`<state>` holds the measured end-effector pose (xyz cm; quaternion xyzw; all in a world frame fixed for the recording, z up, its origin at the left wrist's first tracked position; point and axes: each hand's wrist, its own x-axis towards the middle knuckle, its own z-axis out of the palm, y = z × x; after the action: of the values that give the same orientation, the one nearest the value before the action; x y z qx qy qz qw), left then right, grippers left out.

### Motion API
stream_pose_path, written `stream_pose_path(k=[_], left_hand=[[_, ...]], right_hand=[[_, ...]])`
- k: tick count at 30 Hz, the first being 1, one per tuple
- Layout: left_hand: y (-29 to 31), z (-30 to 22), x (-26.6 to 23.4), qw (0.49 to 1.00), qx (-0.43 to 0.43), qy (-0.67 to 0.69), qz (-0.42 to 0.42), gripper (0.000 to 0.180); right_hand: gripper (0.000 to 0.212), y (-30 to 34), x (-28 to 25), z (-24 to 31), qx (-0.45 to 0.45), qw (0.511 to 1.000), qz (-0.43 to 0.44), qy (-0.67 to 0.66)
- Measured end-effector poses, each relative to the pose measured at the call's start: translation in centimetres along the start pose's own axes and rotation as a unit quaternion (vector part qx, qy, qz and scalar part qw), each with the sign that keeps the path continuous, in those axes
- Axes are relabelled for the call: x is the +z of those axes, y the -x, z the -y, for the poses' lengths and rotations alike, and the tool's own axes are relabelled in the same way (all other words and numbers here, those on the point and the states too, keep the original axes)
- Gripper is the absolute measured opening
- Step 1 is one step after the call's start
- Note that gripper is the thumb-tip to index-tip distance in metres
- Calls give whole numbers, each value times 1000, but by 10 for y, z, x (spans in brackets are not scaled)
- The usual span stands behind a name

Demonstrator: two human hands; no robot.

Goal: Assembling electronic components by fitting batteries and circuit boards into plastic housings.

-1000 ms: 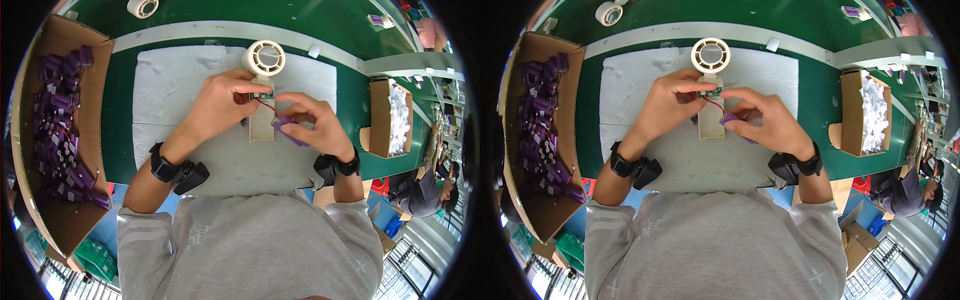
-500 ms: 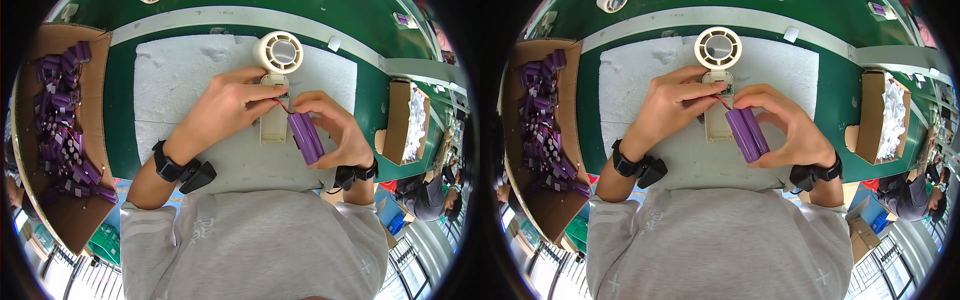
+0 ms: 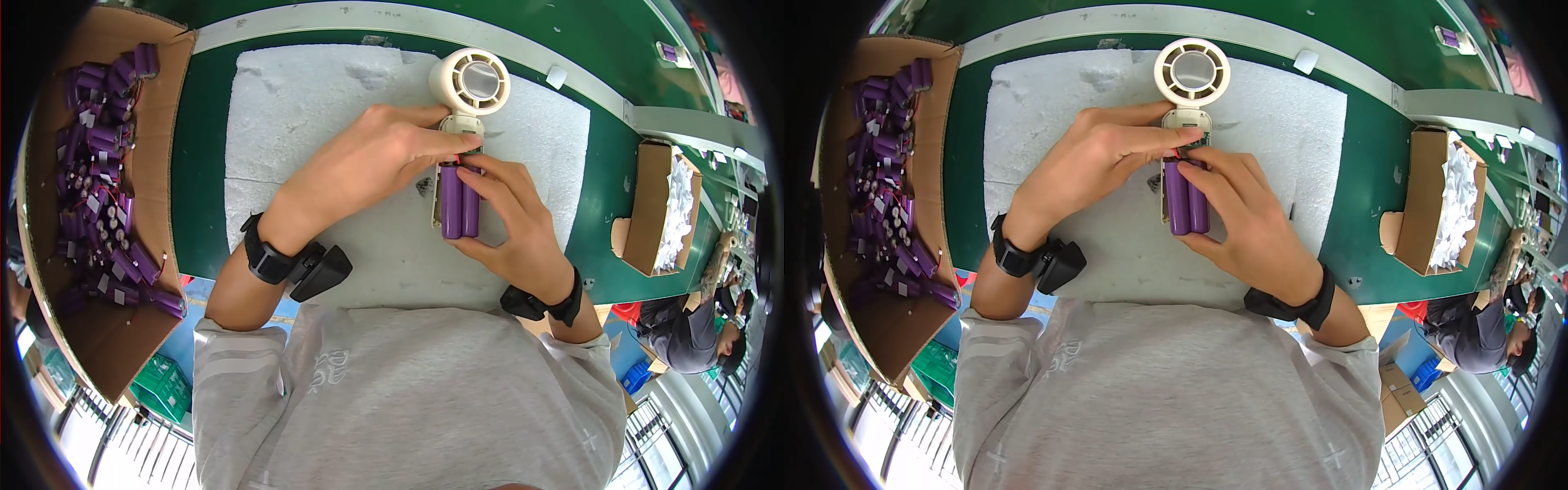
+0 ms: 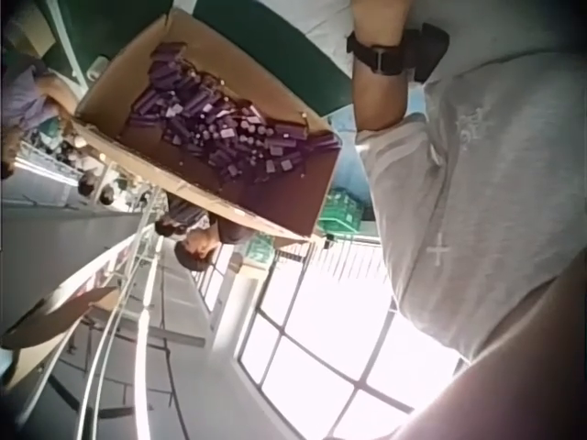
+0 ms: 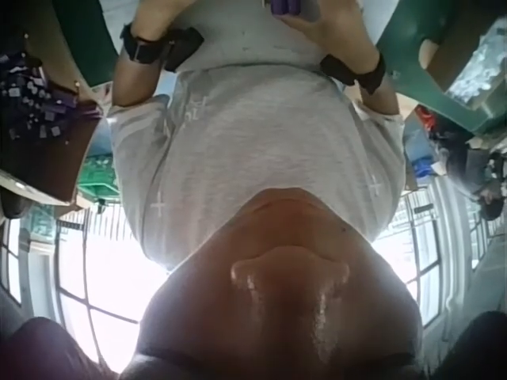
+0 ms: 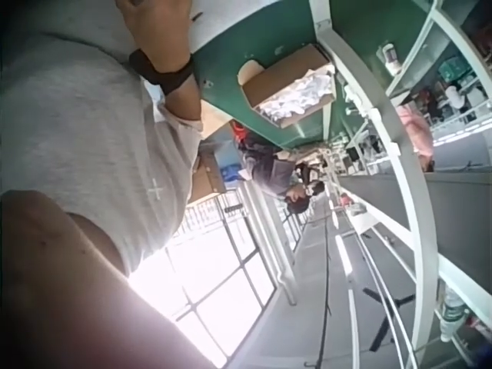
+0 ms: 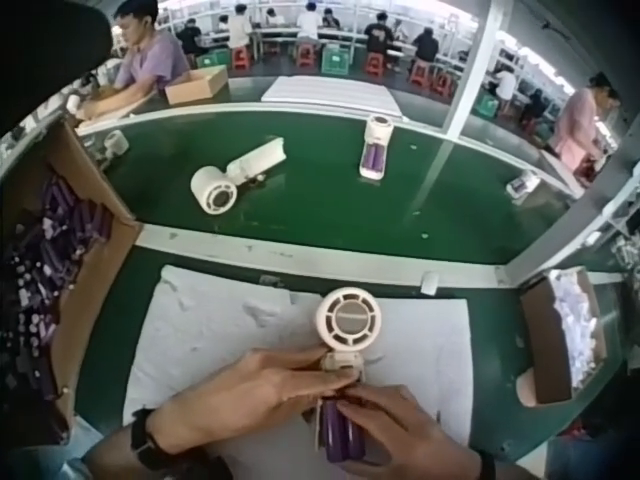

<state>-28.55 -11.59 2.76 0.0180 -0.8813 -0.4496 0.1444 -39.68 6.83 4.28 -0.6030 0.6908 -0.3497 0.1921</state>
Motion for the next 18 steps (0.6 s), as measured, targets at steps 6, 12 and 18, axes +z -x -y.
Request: stream_pose_path(k=[6, 12, 18], left_hand=[[1, -1, -3, 1000, 0, -10, 8, 37], [-1, -1, -5, 999, -39, 6, 36, 35], [-4, 4, -1, 998, -4, 67, -9, 37]], right_hand=[[54, 7, 7, 5, 6, 998, -42, 36], [50, 6, 9, 7, -5, 994, -59, 89], [60, 1, 13, 2, 67, 995, -56, 53]])
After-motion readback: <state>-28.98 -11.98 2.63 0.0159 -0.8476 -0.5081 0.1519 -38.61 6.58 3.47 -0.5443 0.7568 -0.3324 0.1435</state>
